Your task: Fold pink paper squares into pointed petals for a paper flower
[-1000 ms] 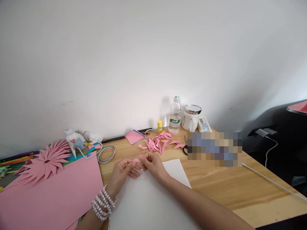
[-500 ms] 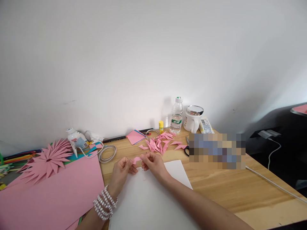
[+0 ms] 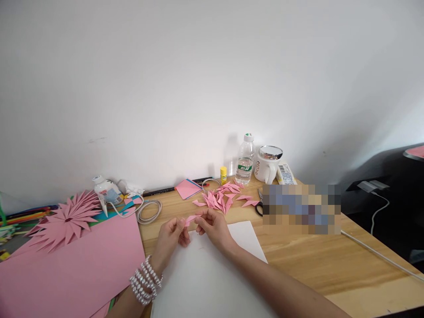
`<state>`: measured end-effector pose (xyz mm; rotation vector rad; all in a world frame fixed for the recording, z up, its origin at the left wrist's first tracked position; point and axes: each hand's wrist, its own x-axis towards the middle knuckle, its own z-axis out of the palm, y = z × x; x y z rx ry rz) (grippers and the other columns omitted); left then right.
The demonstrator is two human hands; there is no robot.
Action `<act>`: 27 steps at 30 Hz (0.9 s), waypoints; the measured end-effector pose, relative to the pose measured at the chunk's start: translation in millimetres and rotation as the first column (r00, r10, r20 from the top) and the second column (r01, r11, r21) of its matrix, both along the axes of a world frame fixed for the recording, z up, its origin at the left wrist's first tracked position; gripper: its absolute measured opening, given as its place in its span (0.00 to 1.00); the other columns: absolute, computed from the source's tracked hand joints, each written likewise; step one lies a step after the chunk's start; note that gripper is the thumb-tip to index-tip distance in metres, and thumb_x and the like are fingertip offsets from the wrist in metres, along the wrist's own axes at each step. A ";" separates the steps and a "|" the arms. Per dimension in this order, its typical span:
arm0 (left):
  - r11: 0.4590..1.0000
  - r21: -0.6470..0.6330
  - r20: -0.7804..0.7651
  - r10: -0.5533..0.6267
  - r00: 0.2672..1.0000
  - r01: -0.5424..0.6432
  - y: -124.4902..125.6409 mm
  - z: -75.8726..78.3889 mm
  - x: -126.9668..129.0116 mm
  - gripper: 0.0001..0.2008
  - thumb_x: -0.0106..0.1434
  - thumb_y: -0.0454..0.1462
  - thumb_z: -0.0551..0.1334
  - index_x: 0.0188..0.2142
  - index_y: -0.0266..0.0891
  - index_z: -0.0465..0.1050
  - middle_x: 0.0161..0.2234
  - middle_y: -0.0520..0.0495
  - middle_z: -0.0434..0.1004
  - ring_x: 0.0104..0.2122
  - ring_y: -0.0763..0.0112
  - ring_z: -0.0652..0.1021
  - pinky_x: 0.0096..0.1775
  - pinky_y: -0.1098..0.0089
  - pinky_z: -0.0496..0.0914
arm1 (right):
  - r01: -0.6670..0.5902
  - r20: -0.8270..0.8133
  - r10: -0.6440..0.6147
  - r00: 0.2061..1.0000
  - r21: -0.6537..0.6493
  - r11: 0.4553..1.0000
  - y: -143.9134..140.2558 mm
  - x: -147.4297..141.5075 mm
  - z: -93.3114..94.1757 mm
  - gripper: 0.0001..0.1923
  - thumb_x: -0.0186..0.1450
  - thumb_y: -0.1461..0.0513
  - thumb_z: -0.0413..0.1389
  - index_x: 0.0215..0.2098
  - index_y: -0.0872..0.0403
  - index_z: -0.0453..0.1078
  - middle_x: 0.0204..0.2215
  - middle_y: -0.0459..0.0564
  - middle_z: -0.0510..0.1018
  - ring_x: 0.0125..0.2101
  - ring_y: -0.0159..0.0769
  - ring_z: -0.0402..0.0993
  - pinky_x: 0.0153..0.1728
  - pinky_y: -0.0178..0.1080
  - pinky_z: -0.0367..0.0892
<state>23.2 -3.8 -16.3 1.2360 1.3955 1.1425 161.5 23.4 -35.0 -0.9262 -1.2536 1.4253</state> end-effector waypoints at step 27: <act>0.990 0.123 -0.030 0.072 0.997 -0.068 -1.0 2.7 1.4 0.14 0.52 0.45 0.58 0.28 0.36 0.67 0.18 0.53 0.68 0.12 0.77 0.67 0.12 0.77 0.60 | -0.014 0.082 0.013 0.997 0.013 1.000 -1.1 0.1 1.8 0.19 0.52 0.48 0.54 0.23 0.55 0.60 0.14 0.42 0.66 0.16 0.27 0.64 0.17 0.32 0.64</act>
